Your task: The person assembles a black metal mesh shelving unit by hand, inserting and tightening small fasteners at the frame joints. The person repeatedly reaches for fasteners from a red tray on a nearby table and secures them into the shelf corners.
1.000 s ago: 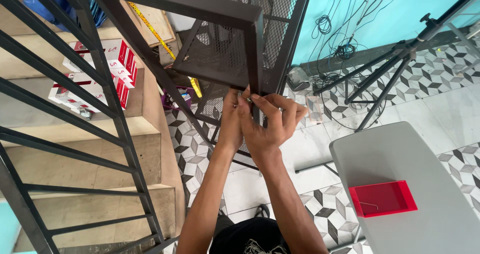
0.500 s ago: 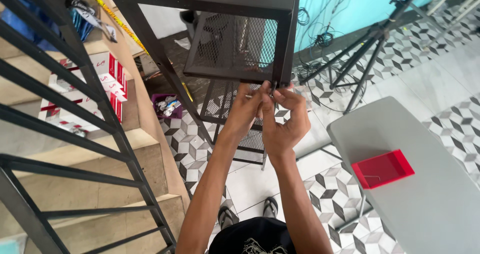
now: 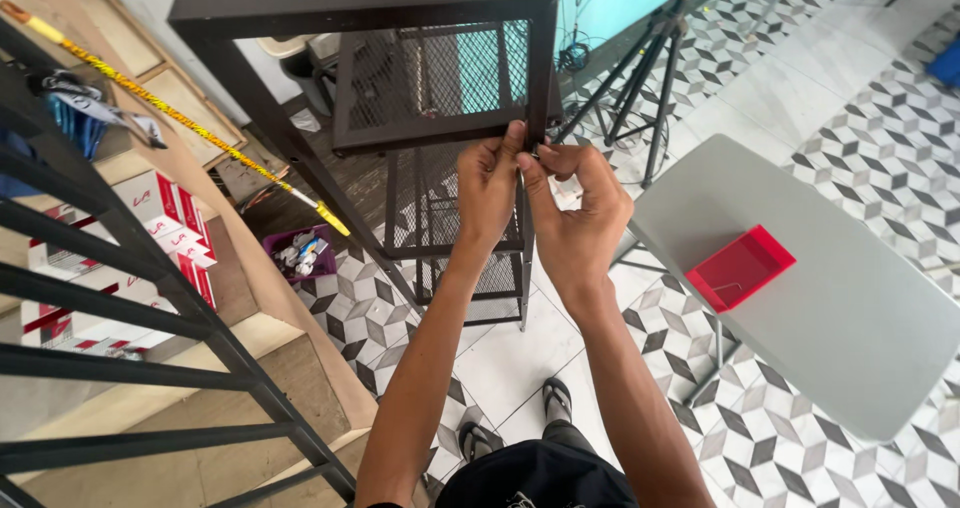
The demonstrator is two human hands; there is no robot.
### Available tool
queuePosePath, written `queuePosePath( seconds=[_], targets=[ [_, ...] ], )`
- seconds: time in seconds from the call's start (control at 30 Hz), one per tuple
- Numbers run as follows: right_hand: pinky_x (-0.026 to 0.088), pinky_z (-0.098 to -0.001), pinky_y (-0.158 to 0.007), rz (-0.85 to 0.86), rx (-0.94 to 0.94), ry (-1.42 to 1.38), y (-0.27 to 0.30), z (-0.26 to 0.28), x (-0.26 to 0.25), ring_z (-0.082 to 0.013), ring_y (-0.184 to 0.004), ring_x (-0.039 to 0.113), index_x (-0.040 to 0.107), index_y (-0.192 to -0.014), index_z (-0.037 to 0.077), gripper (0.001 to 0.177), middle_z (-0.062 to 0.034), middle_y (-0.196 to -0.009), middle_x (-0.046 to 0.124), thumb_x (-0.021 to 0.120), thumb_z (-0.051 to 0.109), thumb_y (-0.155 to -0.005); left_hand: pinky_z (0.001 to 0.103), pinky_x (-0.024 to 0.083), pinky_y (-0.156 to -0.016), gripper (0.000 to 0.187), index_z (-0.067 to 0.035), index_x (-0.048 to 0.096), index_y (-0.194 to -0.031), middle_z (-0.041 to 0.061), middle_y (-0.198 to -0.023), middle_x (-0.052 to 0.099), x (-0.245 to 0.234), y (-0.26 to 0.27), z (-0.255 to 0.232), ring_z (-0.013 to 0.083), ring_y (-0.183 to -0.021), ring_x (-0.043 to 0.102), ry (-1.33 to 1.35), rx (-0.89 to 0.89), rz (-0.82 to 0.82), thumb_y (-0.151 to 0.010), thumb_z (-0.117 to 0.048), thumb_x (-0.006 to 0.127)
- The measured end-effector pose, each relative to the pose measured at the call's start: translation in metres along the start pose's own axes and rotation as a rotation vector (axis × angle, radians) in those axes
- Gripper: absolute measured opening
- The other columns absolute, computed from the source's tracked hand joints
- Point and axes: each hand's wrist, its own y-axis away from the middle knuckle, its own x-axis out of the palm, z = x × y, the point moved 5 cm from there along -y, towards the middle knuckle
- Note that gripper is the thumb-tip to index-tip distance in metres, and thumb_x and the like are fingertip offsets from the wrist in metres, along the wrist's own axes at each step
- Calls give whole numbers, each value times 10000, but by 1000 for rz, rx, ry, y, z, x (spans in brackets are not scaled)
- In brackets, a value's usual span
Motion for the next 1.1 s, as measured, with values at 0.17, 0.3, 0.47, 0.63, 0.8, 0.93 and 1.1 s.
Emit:
queuePosePath(
  seconds=[0.17,0.3,0.47,0.63,0.8,0.93,1.1],
  targets=[
    [567,-295,-810,-43,22,63,8,6,9,-175,-878,715,640,-956,-25,194,-116,-993,739,822,40,-941,230,447,-600,434,34,741,-952,20,-782,700,-3,3,3,56,-691,581,-10,7,-42,-1082,-353,595],
    [536,-338,-957,-46,-2,27,8,2,10,-226,-1084,654,635,-953,-10,217,-162,-1153,642,844,34,-918,224,485,-655,461,4,726,-1037,1,-850,714,-6,8,-2,24,-748,596,-122,80,-5,-1119,-398,515],
    [539,-331,-1070,14,171,-279,8,-15,16,-182,-1184,647,602,-994,3,218,-117,-1249,669,815,25,-956,224,268,-490,423,22,734,-1114,7,-761,568,-11,0,-5,17,-563,353,99,-200,183,-1119,-357,547],
    [542,-312,-1013,-36,208,-187,14,-17,19,-180,-1116,681,603,-966,-18,212,-119,-1159,705,813,-1,-945,203,284,-457,343,27,675,-1224,184,-1173,735,-4,-3,-22,15,-531,350,538,-271,356,-1100,-283,598],
    [573,-307,-1012,-57,177,-220,15,-14,18,-194,-1169,701,590,-928,-16,222,-102,-1104,679,812,-29,-937,198,380,-476,430,82,610,-1337,248,-1339,678,1,-5,-20,16,-532,427,644,-410,405,-1119,-284,544],
    [555,-305,-988,-50,160,-198,13,-14,18,-201,-1146,696,611,-916,-27,208,-115,-1104,688,818,-46,-914,176,352,-481,474,47,538,-1463,236,-1344,666,0,-9,-18,5,-541,418,749,-466,480,-1101,-260,550],
    [562,-305,-993,-73,199,-217,13,-15,20,-206,-1147,706,603,-911,-23,205,-110,-1101,682,807,-34,-926,181,313,-431,449,38,544,-1431,174,-1237,693,-1,-9,-12,31,-556,401,788,-462,430,-1060,-211,591]
  ],
)
